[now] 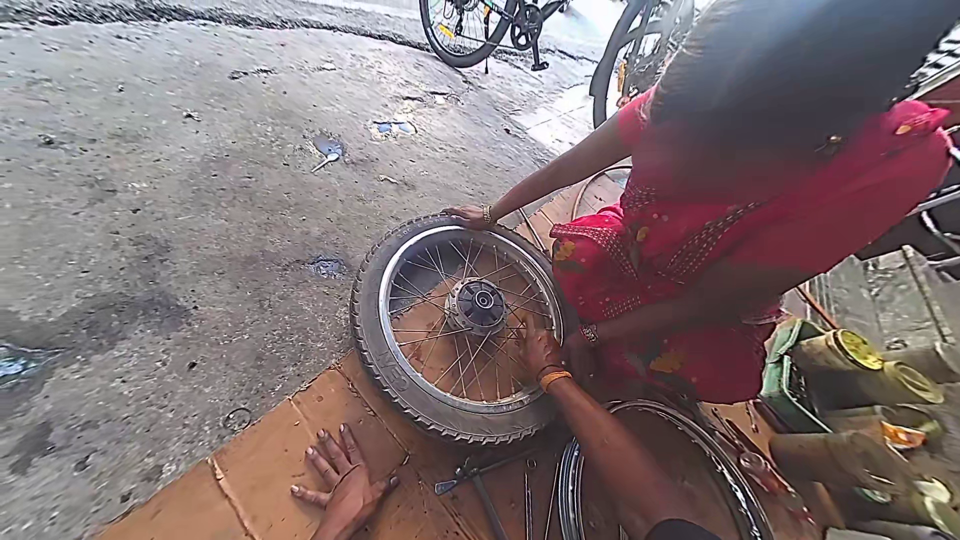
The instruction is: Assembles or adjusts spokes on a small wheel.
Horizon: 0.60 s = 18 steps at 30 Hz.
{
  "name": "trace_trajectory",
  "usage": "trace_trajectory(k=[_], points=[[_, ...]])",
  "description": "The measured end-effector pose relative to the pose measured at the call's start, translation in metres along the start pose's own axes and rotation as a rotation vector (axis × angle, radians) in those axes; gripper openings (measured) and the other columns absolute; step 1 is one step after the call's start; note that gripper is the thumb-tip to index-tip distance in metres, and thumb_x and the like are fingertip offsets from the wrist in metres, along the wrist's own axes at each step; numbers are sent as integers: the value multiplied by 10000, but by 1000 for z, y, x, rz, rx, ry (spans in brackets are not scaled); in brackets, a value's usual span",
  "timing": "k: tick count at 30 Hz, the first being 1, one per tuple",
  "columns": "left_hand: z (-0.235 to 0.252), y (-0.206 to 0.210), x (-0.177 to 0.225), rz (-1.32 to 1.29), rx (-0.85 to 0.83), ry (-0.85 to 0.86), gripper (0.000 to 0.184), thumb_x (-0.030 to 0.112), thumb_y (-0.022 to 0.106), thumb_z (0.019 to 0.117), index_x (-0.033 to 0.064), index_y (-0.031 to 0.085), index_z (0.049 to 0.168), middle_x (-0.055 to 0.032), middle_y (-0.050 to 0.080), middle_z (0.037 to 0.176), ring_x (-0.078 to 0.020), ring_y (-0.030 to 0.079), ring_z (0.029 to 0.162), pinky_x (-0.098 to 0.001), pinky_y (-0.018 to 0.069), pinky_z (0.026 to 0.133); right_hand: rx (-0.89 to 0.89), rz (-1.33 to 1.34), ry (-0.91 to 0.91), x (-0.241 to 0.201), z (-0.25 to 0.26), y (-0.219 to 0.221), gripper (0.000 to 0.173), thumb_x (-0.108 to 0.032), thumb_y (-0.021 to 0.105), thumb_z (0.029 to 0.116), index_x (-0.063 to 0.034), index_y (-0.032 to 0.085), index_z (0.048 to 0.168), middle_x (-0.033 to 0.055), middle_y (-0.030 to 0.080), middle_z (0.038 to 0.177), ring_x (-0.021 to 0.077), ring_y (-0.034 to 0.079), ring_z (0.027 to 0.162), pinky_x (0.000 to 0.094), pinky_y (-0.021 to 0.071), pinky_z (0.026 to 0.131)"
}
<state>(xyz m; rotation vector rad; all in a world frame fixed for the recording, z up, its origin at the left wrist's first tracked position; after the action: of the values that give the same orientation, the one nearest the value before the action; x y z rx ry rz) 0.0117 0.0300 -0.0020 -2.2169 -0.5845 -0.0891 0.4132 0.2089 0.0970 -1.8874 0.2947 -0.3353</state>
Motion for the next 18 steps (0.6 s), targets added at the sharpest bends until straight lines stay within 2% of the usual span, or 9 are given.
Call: trace_trajectory(k=[1, 3, 4, 6, 8, 10, 16, 18], points=[[-1, 1, 0, 0, -8, -3, 1514, 714, 832, 652, 159, -183, 1629, -197, -331, 1640, -496, -283, 1493, -873, -83, 1039, -14, 13, -2, 2, 4, -1, 714, -206, 675, 927, -193, 374, 1573, 214, 692, 1195, 399, 676, 1120, 559, 536, 945], [-1, 0, 0, 1, -19, -7, 1516, 710, 834, 654, 159, -192, 1626, -193, -341, 1637, -496, -291, 1490, -874, -85, 1037, -65, 68, 12, 8, 16, -3, 628, -222, 699, 898, -246, 509, 1496, 185, 676, 1282, 387, 645, 1194, 583, 504, 997], [-1, -1, 0, -3, -17, -6, 1512, 703, 837, 657, 162, -189, 1627, -191, -342, 1637, -497, -290, 1490, -875, -86, 1037, -105, 89, 17, 11, 24, -5, 558, -219, 711, 886, -227, 580, 1428, 166, 656, 1331, 369, 618, 1242, 586, 482, 1033], [-1, -2, 0, -6, -8, 1, 1503, 697, 838, 661, 156, -175, 1631, -192, -334, 1641, -502, -279, 1493, -873, -81, 1041, -177, 74, 13, 12, 35, -12, 437, -199, 703, 882, -185, 659, 1317, 155, 651, 1336, 350, 599, 1271, 574, 473, 1049], [-1, -1, 0, -9, -3, 6, 1503, 702, 836, 658, 159, -171, 1633, -193, -332, 1641, -498, -279, 1494, -870, -80, 1045, -232, 35, -4, 9, 41, -19, 357, -201, 655, 920, -158, 685, 1274, 169, 657, 1316, 354, 594, 1274, 577, 467, 1048], [0, 2, -1, -6, 0, 7, 1517, 724, 831, 644, 158, -171, 1633, -190, -327, 1644, -496, -277, 1496, -868, -76, 1051, -217, 11, -4, 8, 42, -18, 316, -220, 643, 922, -161, 715, 1223, 164, 678, 1274, 350, 605, 1252, 578, 476, 1029], [1, 2, -2, -4, -13, -1, 1512, 719, 830, 649, 154, -171, 1632, -189, -336, 1640, -496, -278, 1496, -868, -76, 1052, -94, 28, -27, 11, 35, -7, 397, -195, 707, 848, -145, 694, 1242, 158, 645, 1321, 344, 559, 1312, 547, 472, 1064], [0, 2, -2, -5, -18, -2, 1514, 713, 833, 648, 156, -174, 1632, -186, -340, 1639, -497, -281, 1494, -867, -75, 1053, -101, 2, -8, 4, 28, -8, 472, -194, 713, 848, -108, 641, 1307, 197, 623, 1340, 381, 549, 1315, 570, 471, 1053]])
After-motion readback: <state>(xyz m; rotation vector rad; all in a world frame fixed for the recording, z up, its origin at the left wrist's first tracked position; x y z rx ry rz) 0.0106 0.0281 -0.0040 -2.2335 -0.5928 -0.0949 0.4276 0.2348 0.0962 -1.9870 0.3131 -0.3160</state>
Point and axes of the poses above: each hand's wrist, its own z-axis towards the middle knuckle, its own y-axis out of the palm, x = y × z, the point moved 3 cm from there along z, towards the middle knuckle
